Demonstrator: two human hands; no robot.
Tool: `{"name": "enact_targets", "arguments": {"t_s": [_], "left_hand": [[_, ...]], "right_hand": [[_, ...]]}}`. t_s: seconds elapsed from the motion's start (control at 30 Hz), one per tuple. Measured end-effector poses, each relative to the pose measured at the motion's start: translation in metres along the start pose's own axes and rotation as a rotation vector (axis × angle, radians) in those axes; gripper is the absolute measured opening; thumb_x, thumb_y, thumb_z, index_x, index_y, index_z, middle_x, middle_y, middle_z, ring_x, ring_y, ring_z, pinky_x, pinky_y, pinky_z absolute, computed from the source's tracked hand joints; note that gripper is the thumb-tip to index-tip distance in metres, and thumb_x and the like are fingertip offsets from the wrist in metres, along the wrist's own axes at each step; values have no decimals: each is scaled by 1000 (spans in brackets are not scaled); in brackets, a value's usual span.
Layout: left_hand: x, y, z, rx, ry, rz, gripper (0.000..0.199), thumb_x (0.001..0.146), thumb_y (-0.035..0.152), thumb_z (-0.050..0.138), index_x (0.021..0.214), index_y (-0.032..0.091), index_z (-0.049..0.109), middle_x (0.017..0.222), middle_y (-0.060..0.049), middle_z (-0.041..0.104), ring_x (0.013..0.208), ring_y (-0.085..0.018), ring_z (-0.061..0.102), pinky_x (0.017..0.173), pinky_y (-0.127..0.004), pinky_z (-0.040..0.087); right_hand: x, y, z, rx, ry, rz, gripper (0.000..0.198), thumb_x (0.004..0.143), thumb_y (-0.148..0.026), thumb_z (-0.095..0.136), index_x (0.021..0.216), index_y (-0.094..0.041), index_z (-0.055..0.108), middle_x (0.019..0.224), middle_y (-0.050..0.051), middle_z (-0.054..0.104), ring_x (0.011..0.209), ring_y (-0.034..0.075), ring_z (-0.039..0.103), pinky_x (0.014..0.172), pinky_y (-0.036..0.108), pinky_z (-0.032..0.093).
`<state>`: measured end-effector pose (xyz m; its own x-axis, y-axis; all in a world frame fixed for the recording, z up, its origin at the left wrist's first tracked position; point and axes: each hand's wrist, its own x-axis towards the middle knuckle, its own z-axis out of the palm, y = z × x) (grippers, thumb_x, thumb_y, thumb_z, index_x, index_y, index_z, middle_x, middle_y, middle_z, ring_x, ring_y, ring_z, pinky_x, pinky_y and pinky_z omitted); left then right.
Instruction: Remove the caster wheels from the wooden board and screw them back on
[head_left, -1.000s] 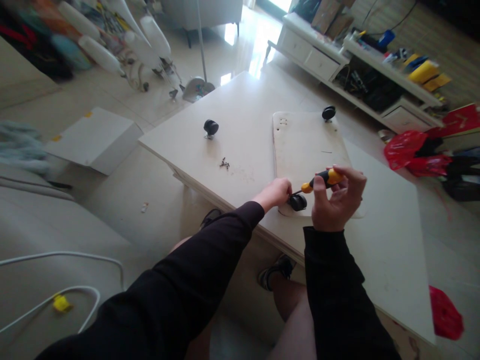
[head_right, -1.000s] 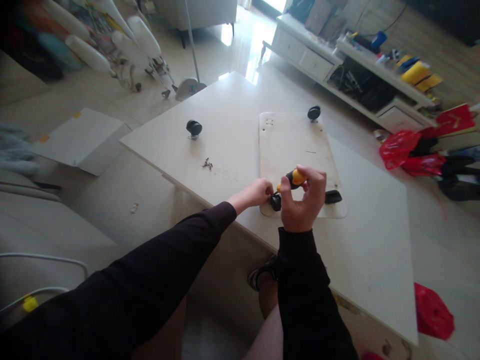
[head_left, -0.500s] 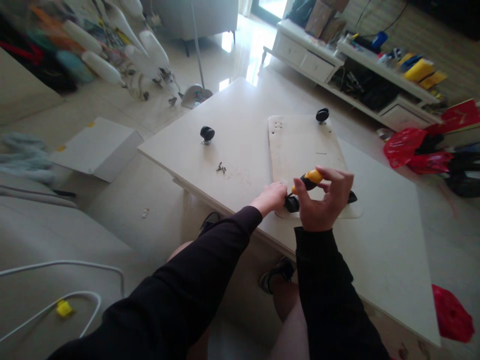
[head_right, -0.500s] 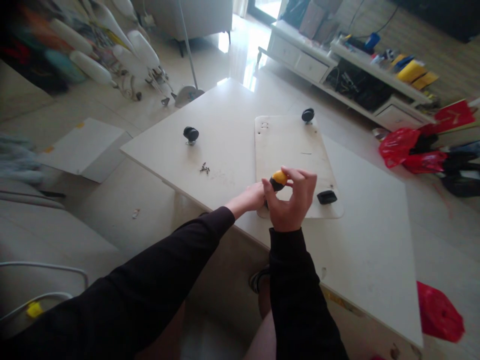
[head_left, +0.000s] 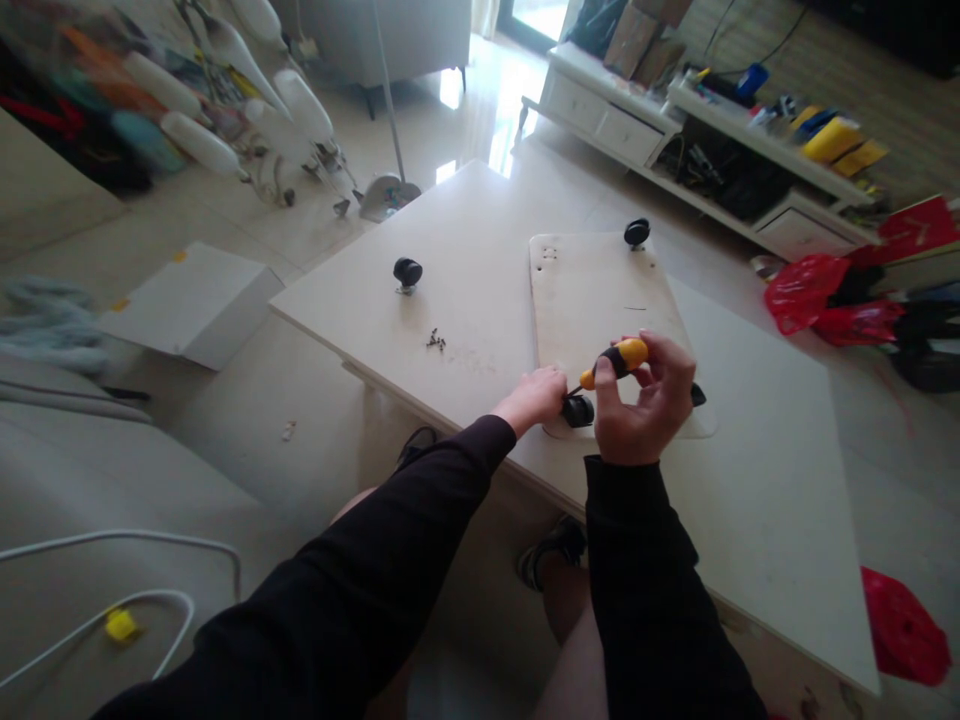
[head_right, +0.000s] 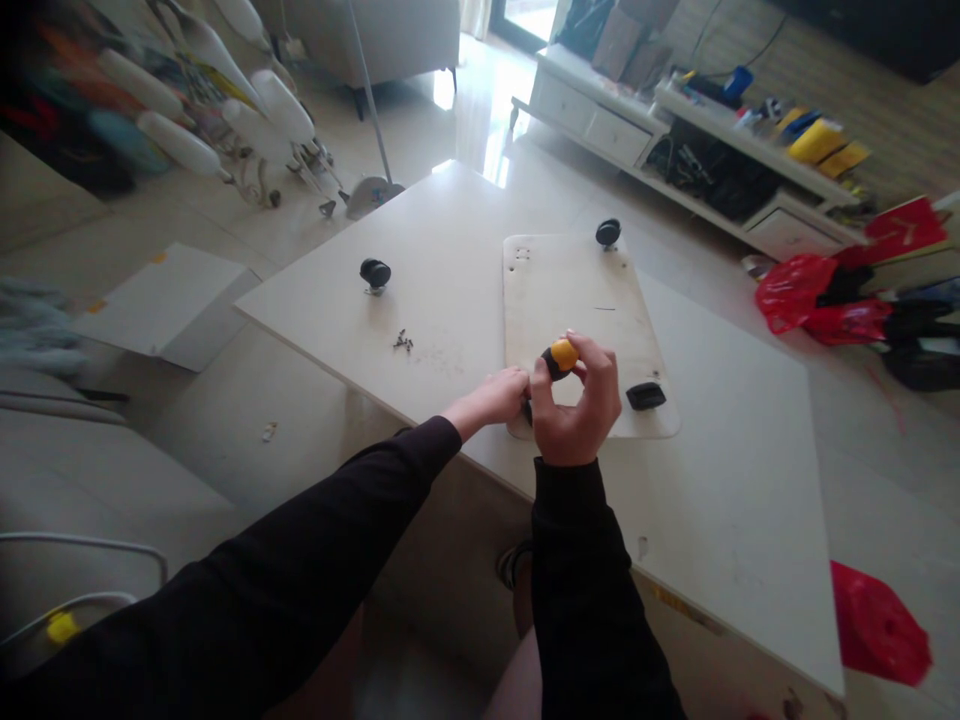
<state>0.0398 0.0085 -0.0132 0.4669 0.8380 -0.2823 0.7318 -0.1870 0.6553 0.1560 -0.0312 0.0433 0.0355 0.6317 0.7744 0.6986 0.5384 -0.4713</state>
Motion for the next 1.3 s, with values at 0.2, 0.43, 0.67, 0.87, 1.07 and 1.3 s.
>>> {"name": "enact_targets", "arguments": {"t_s": [0.2, 0.43, 0.67, 0.87, 1.07, 1.3], "left_hand": [[2, -2, 3, 8, 22, 29, 22, 104, 17, 53, 120, 18, 68, 136, -15, 69, 129, -29, 64, 105, -39, 54], [1, -2, 3, 37, 7, 16, 20, 103, 15, 53, 115, 17, 68, 134, -15, 69, 128, -30, 65, 104, -41, 55], [4, -4, 5, 32, 14, 18, 18, 103, 17, 53, 113, 18, 68, 135, -14, 69, 128, -30, 66, 103, -41, 55], [3, -4, 5, 18, 24, 31, 17, 102, 16, 55, 113, 18, 68, 133, -15, 69, 128, -31, 65, 104, -43, 56], [3, -4, 5, 32, 18, 15, 19, 102, 15, 53, 112, 18, 69, 132, -14, 70, 126, -29, 66, 103, -41, 55], [3, -2, 4, 30, 15, 12, 19, 102, 14, 52, 111, 17, 68, 133, -15, 69, 126, -30, 65, 102, -41, 55]], "right_hand": [[1, -1, -2, -68, 44, -38, 35, 86, -37, 77, 118, -28, 67, 111, 5, 68, 100, 23, 71, 80, 40, 62], [-1, 2, -1, 72, 24, -6, 37, 93, -29, 61, 129, -26, 60, 121, 7, 70, 112, 24, 74, 85, 42, 63], [2, -2, -4, -10, 55, -52, 33, 87, -27, 73, 119, -27, 68, 108, 3, 70, 98, 21, 71, 81, 39, 61], [0, 2, -3, -18, 71, -62, 33, 86, -31, 74, 118, -28, 69, 110, 4, 68, 102, 23, 71, 84, 42, 61], [0, 1, -1, 82, 82, -13, 37, 92, -27, 66, 129, -27, 61, 116, 5, 70, 103, 22, 74, 83, 40, 61], [2, 2, -1, -48, 124, -48, 36, 81, -33, 84, 113, -27, 68, 104, 3, 64, 97, 22, 67, 77, 38, 58]]}}
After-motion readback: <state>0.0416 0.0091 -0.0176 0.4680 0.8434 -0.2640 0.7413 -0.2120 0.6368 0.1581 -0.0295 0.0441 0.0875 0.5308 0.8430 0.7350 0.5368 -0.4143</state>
